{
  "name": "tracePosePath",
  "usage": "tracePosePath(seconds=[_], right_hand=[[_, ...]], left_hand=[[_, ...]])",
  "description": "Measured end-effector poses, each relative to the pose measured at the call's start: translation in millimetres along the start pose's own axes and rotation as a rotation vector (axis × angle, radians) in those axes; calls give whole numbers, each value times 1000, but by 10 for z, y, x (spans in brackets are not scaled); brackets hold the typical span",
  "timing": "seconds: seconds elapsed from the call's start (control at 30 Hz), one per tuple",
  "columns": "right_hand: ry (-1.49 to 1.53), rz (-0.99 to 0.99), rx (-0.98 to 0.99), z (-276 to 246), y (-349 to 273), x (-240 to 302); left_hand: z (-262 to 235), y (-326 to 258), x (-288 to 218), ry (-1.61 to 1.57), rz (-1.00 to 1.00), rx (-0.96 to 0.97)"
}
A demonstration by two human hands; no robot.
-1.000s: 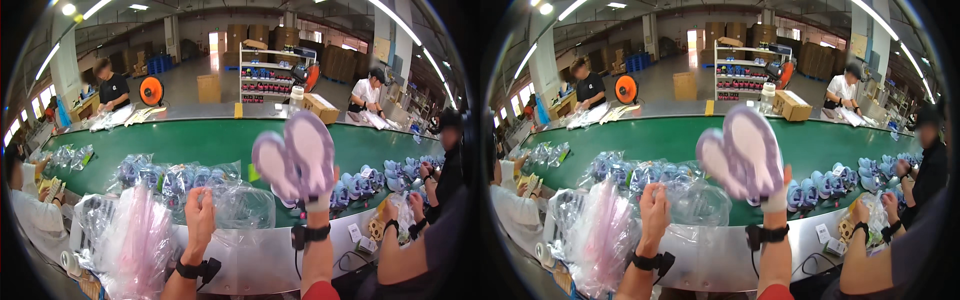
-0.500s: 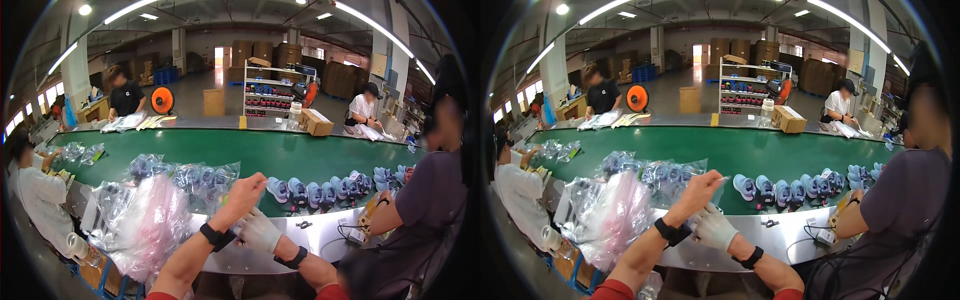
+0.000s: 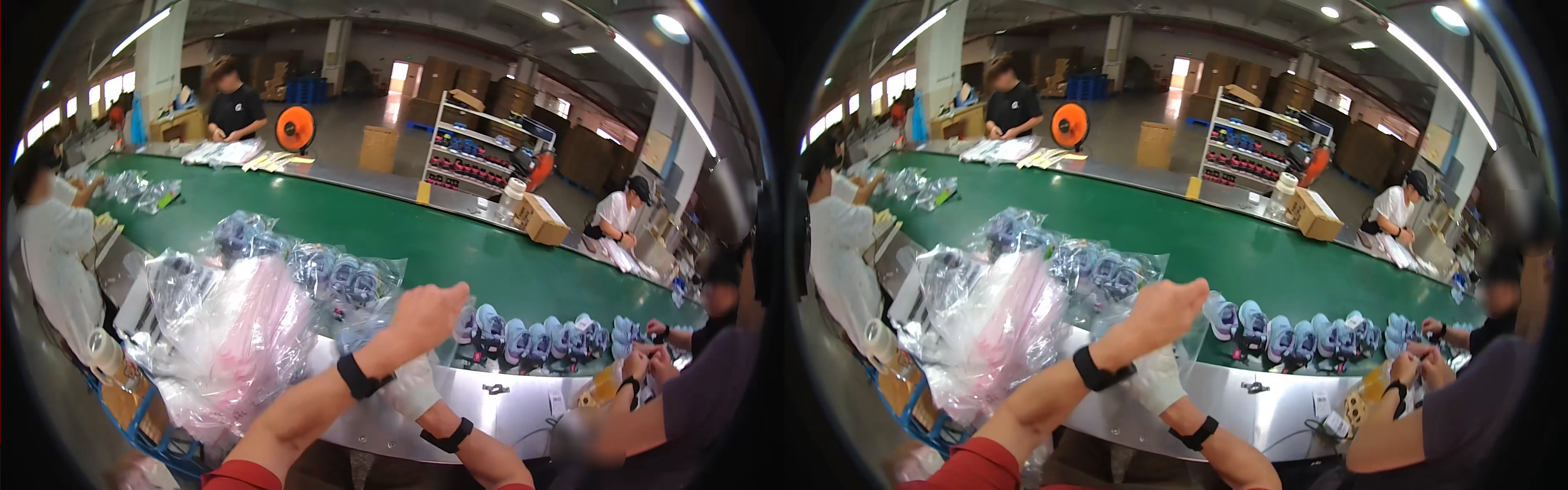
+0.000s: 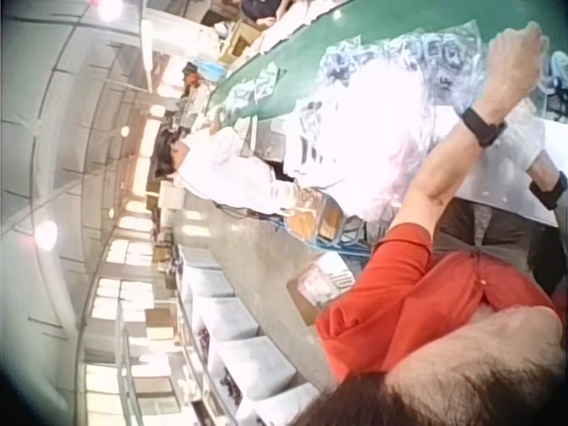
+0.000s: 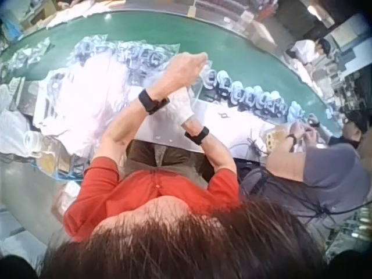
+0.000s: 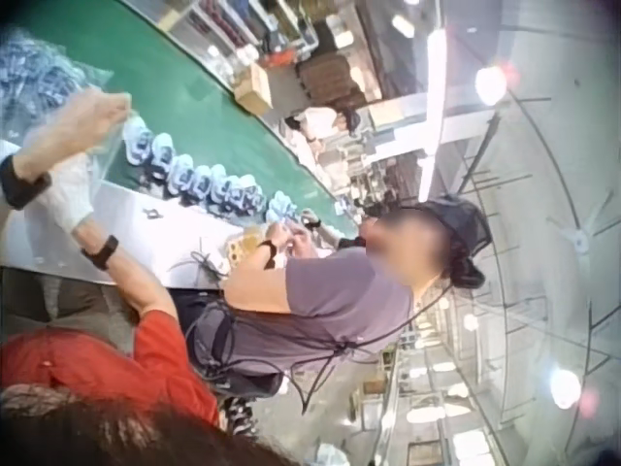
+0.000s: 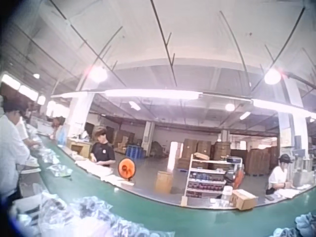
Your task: The person places pairs of light blue and purple sneakers into clear plastic bags on a green conveyor belt. They handle the shoes and bags by hand, opening the bags and inserting the footwear one pair at a time. The person works continuously along the line, moving the packaged shoes down the belt.
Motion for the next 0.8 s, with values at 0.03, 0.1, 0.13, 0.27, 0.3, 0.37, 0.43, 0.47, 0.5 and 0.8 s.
tracePosePath(seconds=[0.03, 0.1, 0.13, 0.27, 0.3, 0.37, 0.43, 0.47, 0.5, 0.8], right_hand=[[28, -5, 21, 37, -25, 5], [86, 3, 63, 87, -34, -10], [106, 11, 80, 102, -28, -22], [196, 119, 87, 257, 37, -327], [217, 169, 73, 311, 72, -475], [288, 247, 24, 511, 376, -713], [-19, 453, 222, 246, 754, -914], [-121, 393, 31, 222, 843, -1155], [-201, 420, -145, 205, 882, -1408], [209, 428, 413, 1423, 519, -1114]], left_hand=[[95, -5, 6, -21, 23, 64], [424, -56, -114, -80, 69, 207], [779, -272, -369, -127, 219, 355], [1398, -1094, -802, -129, 380, 620], [1243, -1046, -758, -149, 333, 664], [930, -952, -604, -104, 214, 630], [670, -900, -594, -66, 159, 520], [487, -831, -606, -2, 189, 372], [288, -784, -610, 62, 217, 222], [-1712, -1277, -13, 60, -166, 85]])
Point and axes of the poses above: each hand's wrist, its own y-axis towards the middle knuckle, its own z-axis out of the palm, x = y × z, the point moved 9 cm from there along y, towards the middle knuckle, and after that the axes turned 6 degrees about -x, right-handed, at the moved point
